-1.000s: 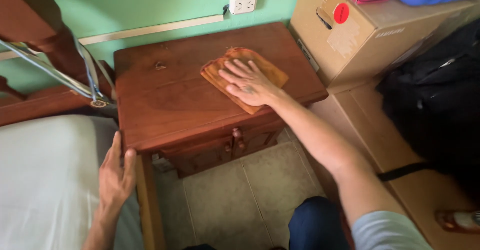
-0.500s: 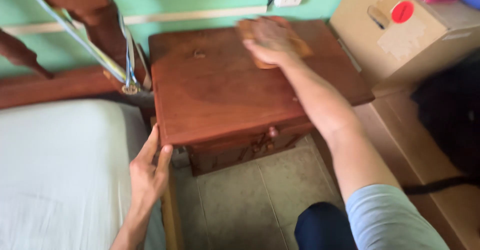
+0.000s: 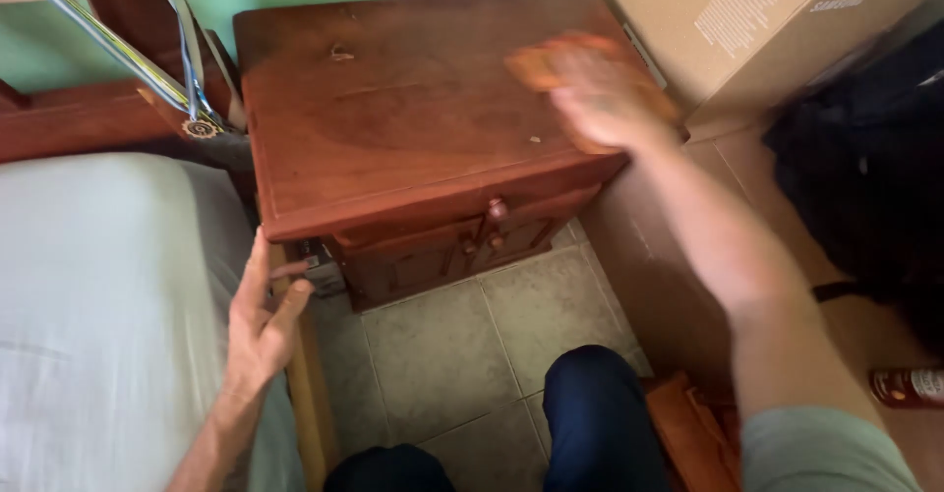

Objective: Wiping and dusting a wooden nightstand with a cloth.

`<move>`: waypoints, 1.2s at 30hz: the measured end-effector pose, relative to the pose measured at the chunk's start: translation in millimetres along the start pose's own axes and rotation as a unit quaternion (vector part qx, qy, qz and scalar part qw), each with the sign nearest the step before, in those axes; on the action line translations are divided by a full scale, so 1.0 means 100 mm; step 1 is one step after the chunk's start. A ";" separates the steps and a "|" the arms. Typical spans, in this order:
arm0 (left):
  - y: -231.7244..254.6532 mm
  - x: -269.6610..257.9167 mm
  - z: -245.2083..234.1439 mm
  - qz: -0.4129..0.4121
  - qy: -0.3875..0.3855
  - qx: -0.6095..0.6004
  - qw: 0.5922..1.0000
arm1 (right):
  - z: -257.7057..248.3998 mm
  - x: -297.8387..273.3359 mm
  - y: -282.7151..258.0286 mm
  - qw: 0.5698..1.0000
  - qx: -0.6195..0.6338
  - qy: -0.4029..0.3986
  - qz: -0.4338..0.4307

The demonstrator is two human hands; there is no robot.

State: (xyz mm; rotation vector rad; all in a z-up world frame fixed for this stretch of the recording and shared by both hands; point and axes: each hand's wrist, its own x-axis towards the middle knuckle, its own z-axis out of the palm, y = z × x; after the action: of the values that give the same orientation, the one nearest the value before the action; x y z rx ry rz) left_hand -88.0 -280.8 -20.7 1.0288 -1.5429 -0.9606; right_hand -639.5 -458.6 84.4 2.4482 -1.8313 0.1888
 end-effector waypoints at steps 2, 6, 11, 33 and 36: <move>-0.03 0.02 0.01 -0.012 0.009 -0.014 1.000 | -0.02 -0.54 0.49 0.996 0.003 -0.027 0.086; 0.01 0.01 0.02 -0.065 0.034 -0.100 0.992 | 0.15 -1.06 0.34 0.952 0.044 0.300 0.027; 0.01 0.02 0.10 -0.060 0.049 -0.131 0.988 | 0.00 -0.66 -1.14 0.856 -0.036 0.517 -0.003; 0.26 -0.33 0.64 0.174 -0.142 0.300 0.927 | 0.65 -1.24 -0.33 0.876 0.101 0.462 0.088; -0.15 -0.42 0.93 0.145 -0.236 0.331 0.902 | 0.83 -1.61 -0.39 0.660 0.503 0.538 0.151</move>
State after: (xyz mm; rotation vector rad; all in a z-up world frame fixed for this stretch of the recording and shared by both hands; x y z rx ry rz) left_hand -171.3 -238.6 -64.3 1.0067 -2.4565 -0.4833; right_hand -642.5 -305.9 -20.8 1.3874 -1.5143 2.5432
